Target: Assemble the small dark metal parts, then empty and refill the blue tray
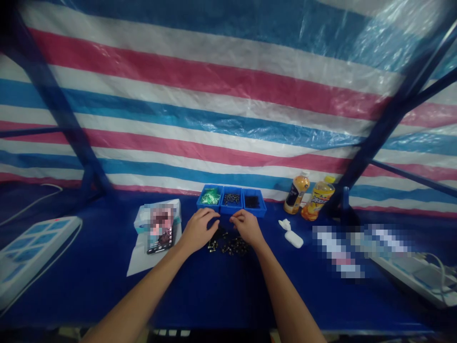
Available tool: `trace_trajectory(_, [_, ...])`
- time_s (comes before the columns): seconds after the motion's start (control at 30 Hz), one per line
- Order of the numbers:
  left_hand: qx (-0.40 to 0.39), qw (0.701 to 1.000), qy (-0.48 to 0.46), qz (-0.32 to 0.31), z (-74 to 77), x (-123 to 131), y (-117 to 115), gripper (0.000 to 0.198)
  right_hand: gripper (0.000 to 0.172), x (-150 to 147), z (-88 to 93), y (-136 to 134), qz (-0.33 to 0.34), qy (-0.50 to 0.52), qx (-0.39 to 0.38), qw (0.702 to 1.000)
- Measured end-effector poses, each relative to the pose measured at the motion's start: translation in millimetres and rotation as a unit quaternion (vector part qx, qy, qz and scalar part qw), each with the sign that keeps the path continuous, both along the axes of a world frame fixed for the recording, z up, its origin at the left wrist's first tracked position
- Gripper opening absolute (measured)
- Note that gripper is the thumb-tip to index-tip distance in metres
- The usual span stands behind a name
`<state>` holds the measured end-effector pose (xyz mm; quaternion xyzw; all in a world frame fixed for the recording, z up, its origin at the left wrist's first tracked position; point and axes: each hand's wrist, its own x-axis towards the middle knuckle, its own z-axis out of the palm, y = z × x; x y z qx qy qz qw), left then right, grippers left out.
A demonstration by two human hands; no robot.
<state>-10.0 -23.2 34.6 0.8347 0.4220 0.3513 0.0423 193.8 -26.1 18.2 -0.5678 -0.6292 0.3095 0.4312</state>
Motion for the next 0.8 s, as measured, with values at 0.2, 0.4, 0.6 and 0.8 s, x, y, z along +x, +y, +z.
trace_trajectory(0.2, [-0.041, 0.999, -0.025, -0.004, 1.5, -2, 0, 0.022, 0.039, 11, -0.5, -3, -0.058, -0.085, 0.009, 0.995])
trace_trajectory(0.4, [-0.061, 0.998, -0.026, -0.015, -2.5, 0, 1, 0.021, 0.046, 19, -2.4, -1, -0.078, -0.080, 0.001, 0.994])
trace_trajectory(0.6, [-0.059, 0.998, -0.008, -0.001, -7.3, 1, 3, 0.023, 0.039, 17, -2.3, 0, -0.039, 0.045, 0.009, 0.998])
trace_trajectory(0.8, [-0.088, 0.993, 0.076, -0.009, -15.6, 1, 4, 0.043, 0.034, 14, 2.2, 3, -0.046, 0.085, 0.032, 0.995])
